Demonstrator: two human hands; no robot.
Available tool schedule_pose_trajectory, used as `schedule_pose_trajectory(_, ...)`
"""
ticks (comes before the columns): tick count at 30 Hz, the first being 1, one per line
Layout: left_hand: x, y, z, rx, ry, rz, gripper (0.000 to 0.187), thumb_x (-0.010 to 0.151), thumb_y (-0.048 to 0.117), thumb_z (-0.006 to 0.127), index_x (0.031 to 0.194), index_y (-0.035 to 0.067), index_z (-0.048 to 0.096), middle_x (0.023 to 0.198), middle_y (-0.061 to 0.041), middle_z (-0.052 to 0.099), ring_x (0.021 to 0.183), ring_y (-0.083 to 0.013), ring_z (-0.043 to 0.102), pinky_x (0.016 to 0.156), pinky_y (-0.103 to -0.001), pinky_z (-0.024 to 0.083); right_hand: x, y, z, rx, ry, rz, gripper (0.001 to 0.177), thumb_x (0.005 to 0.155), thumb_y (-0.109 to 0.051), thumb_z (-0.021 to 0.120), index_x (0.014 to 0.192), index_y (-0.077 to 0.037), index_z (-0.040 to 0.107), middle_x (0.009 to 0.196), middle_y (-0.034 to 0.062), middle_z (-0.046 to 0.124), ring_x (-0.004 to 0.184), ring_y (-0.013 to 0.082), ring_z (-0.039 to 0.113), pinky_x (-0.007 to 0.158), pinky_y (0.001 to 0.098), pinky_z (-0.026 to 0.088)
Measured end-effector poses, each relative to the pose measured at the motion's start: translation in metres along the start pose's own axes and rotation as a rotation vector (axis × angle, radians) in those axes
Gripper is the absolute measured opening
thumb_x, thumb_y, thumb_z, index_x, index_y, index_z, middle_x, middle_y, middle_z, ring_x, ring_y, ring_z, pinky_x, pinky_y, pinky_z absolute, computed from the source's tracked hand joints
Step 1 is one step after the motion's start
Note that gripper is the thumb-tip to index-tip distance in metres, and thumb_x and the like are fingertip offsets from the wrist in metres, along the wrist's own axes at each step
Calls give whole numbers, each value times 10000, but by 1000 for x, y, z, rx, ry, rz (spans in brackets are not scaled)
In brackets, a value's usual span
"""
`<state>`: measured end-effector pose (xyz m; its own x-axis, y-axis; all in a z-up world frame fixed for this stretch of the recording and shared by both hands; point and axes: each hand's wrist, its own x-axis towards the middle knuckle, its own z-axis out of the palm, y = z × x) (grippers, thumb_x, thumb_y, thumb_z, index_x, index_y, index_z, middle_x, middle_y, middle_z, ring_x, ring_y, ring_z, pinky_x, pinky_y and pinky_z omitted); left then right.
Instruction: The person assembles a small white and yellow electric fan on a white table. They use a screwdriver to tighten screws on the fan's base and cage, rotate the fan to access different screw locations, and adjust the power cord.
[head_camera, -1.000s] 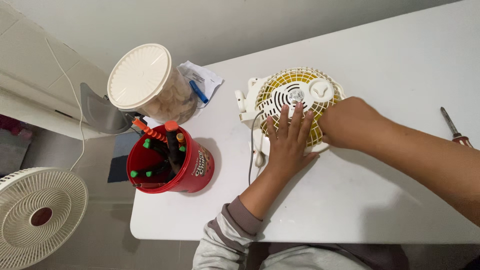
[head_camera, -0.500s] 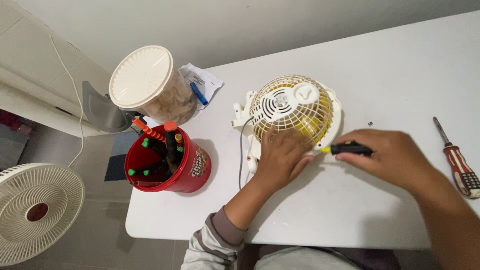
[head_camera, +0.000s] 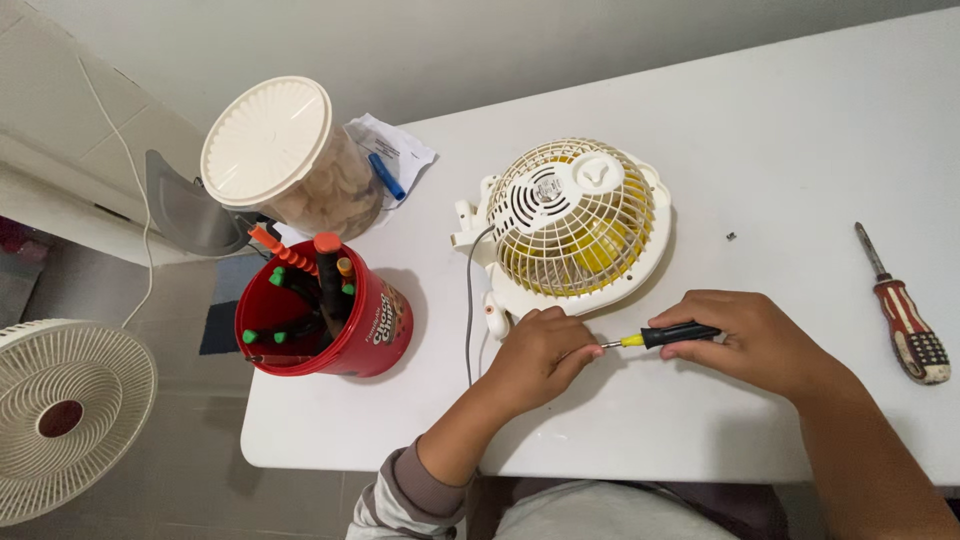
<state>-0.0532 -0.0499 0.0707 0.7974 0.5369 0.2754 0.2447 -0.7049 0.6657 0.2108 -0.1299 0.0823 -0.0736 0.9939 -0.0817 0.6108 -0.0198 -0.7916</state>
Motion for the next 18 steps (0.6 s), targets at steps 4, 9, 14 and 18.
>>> schedule_pose_trajectory(4, -1, 1, -3, -14, 5, 18, 149, 956, 187, 694, 858, 75, 709, 787, -42, 677, 773, -238, 578, 732, -376, 445, -2, 2, 4, 107, 1, 34, 337, 744, -231, 811, 1065, -132, 788, 847, 18, 783, 707, 124, 760, 640, 278, 598)
schedule_pose_trajectory(9, -1, 5, -2, -71, -15, 19, 200, 979, 198, 698, 841, 55, 684, 778, -62, 654, 771, -247, 570, 744, -382, 475, -9, 6, 5, 120, 5, 122, 339, 754, -244, 843, 1072, -136, 794, 851, 22, 765, 727, 135, 758, 647, 291, 596)
schedule_pose_trajectory(14, 1, 3, 1, -162, -24, -7, 215, 991, 203, 676, 844, 47, 681, 783, -61, 656, 770, -232, 559, 728, -373, 486, -17, 18, 5, 104, 93, -76, 316, 720, -191, 824, 1025, -111, 798, 876, 22, 764, 771, 132, 760, 691, 293, 590)
schedule_pose_trajectory(18, 1, -3, 1, -154, 23, -76, 268, 1019, 242, 639, 861, 32, 690, 786, -76, 637, 781, -212, 553, 714, -361, 471, -21, 33, 2, 52, 194, -65, 350, 708, -187, 833, 1048, -121, 777, 922, 24, 800, 840, 128, 762, 738, 298, 604)
